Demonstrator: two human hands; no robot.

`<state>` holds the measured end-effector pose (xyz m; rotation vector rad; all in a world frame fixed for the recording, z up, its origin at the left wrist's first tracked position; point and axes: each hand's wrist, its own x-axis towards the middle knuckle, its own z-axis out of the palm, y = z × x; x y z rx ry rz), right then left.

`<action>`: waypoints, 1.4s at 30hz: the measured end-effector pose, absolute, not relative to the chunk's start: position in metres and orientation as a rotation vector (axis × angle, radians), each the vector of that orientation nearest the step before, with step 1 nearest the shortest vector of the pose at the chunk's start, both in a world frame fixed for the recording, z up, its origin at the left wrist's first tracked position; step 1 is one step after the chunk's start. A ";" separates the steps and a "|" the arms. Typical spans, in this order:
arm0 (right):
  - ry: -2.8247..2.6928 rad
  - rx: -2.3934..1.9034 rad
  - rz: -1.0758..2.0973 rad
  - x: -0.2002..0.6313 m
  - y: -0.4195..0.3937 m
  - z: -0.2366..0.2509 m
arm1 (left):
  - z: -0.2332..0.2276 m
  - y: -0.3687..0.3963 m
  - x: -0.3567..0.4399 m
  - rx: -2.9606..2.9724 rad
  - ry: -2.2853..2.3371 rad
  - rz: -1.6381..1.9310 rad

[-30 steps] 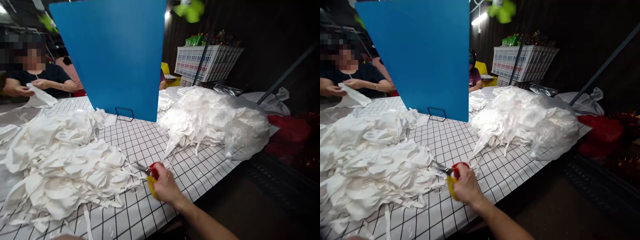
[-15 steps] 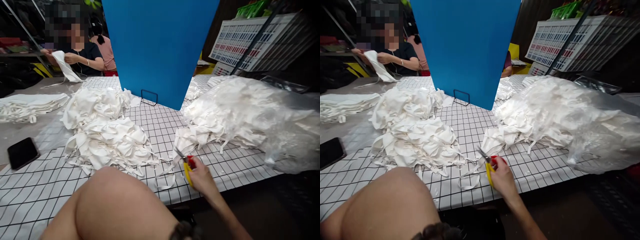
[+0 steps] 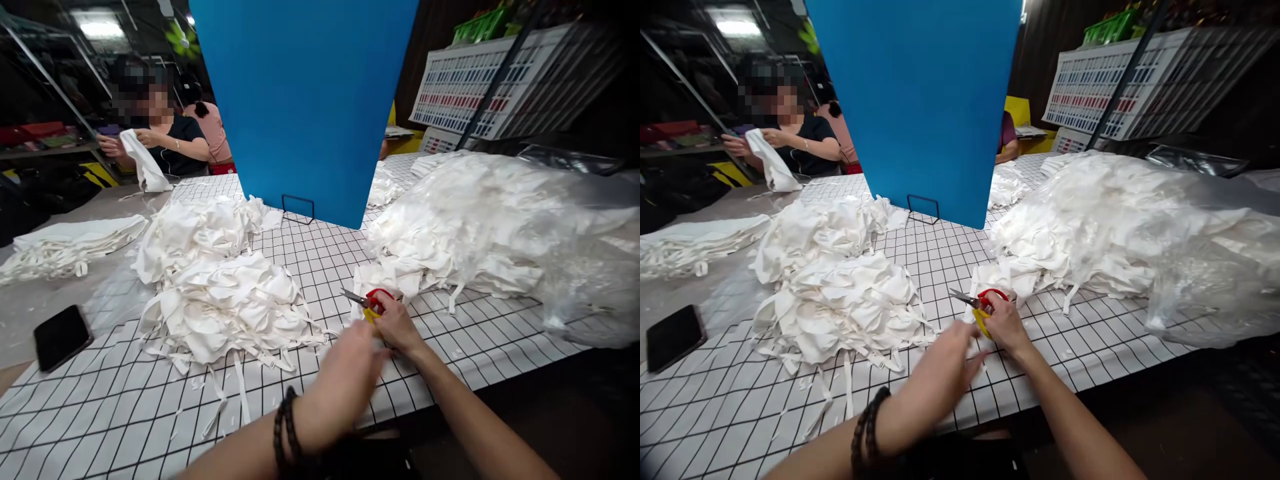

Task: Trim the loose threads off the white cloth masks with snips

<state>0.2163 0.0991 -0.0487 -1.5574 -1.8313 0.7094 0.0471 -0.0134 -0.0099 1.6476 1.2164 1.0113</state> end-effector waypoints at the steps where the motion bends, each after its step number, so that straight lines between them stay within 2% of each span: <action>1: -1.834 -1.541 0.722 0.216 0.102 -0.048 | -0.016 0.008 0.045 1.676 1.302 0.960; 5: -1.869 -1.466 0.789 0.218 0.109 -0.041 | -0.035 0.045 0.038 1.833 1.564 0.562; 11: -2.011 -1.349 0.959 0.221 0.100 -0.031 | -0.038 0.042 0.045 1.927 1.685 0.378; 15: -1.986 -1.349 0.922 0.220 0.096 -0.038 | -0.035 0.043 0.045 1.835 1.656 0.592; 18: -1.896 -1.386 0.830 0.222 0.098 -0.036 | -0.036 0.039 0.042 1.564 1.415 0.722; 23: -1.933 -1.320 0.786 0.218 0.102 0.001 | -0.040 0.029 0.039 1.108 1.133 0.758; 27: -2.051 -1.208 1.061 0.183 0.108 0.022 | -0.032 0.015 0.034 1.043 1.077 0.809; 31: -2.093 -1.186 1.420 0.148 0.112 0.006 | -0.023 -0.001 0.024 1.194 1.114 0.920; 34: -2.038 -1.226 1.514 0.149 0.112 -0.010 | -0.023 -0.007 0.016 1.290 1.249 1.117; 38: -1.787 -1.338 1.375 0.180 0.103 -0.007 | -0.024 -0.007 0.013 1.290 1.301 1.270; 42: -1.691 -1.384 1.227 0.212 0.078 0.010 | -0.022 -0.002 0.020 1.181 1.112 1.301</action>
